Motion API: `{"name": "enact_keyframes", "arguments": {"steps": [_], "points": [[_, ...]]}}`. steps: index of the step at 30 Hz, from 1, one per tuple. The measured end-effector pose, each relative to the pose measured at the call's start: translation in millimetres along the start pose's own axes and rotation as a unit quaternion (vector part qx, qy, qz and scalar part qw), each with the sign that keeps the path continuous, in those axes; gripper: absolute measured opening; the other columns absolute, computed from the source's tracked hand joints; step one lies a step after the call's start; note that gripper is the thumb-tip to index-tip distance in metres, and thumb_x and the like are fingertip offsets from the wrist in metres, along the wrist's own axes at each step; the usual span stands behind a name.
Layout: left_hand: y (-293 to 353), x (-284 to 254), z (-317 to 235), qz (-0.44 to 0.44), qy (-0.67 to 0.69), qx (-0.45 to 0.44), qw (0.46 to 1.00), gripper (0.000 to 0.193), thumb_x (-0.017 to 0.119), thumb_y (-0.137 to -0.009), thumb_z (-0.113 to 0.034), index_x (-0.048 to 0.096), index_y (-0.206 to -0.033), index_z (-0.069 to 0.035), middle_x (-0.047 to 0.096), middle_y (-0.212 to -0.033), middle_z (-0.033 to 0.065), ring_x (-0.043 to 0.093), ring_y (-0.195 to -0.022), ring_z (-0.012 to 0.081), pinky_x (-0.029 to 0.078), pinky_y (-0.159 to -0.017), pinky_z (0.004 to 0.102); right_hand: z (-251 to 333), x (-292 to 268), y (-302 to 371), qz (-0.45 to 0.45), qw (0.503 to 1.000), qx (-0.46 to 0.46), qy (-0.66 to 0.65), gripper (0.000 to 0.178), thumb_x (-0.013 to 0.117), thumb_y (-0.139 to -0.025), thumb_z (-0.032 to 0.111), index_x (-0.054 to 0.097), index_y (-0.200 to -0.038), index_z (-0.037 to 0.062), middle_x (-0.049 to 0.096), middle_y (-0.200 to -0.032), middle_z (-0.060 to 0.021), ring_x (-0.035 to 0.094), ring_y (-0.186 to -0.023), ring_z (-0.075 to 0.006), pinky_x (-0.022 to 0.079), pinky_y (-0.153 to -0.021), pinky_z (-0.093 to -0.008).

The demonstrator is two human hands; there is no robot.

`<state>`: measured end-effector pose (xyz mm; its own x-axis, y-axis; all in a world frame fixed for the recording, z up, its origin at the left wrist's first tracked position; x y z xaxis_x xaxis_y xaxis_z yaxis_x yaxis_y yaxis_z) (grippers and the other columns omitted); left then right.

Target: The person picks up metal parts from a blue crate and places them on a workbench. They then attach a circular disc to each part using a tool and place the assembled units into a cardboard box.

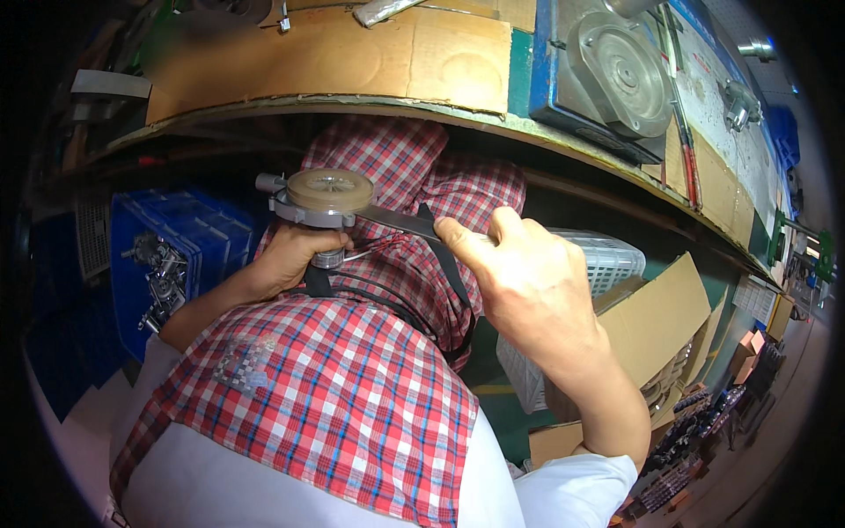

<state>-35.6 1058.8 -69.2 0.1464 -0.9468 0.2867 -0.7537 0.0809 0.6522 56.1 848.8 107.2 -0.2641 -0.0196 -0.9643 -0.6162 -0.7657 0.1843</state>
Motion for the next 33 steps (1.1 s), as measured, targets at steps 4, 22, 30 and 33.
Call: {"name": "enact_keyframes", "arguments": {"steps": [4,22,30,33], "points": [[-3,1,-1,-0.006,-0.018,0.020,1.000,0.024,0.065,-0.085,0.006,0.062,-0.109,0.004,0.068,-0.093,0.0107,0.067,-0.088,0.0177,0.056,-0.080,0.0308,-3,1,-3,0.009,1.000,-0.011,0.008,0.044,0.067,-0.077,0.009,0.066,-0.120,0.0181,0.054,-0.079,-0.0081,0.062,-0.070,-0.0234,0.051,-0.056,-0.0363],[-16,3,-3,-0.025,-0.042,0.110,0.993,0.016,0.060,-0.079,0.004,0.062,-0.095,0.002,0.064,-0.081,0.0076,0.063,-0.075,0.0164,0.051,-0.071,0.0308,30,49,11,0.007,0.989,0.128,-0.067,0.056,0.064,-0.081,0.008,0.054,-0.136,0.0141,0.058,-0.085,-0.0141,0.068,-0.069,-0.0296,0.056,-0.056,-0.0420],[-18,0,1,-0.032,-0.033,0.106,0.993,0.017,0.061,-0.079,0.004,0.062,-0.096,0.002,0.064,-0.082,0.0075,0.063,-0.074,0.0164,0.051,-0.069,0.0300,36,62,15,-0.019,0.987,0.144,-0.070,0.055,0.064,-0.082,0.008,0.055,-0.136,0.0137,0.055,-0.082,-0.0130,0.067,-0.065,-0.0300,0.056,-0.053,-0.0435],[-19,-1,2,-0.034,-0.046,0.110,0.992,0.018,0.061,-0.079,0.004,0.062,-0.097,0.002,0.064,-0.082,0.0078,0.063,-0.073,0.0166,0.051,-0.069,0.0303,37,62,16,-0.022,0.986,0.149,-0.071,0.054,0.063,-0.083,0.008,0.055,-0.136,0.0136,0.056,-0.083,-0.0133,0.067,-0.065,-0.0305,0.055,-0.053,-0.0443]]}}
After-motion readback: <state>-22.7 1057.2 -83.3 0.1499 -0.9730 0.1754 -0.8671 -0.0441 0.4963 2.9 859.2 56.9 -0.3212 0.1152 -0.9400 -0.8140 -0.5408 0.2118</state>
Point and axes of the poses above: each hand's wrist, its own y-axis away from the middle knuckle, its own x-axis out of the palm, z = x × y, the point moved 6 cm from there along -y, towards the middle knuckle
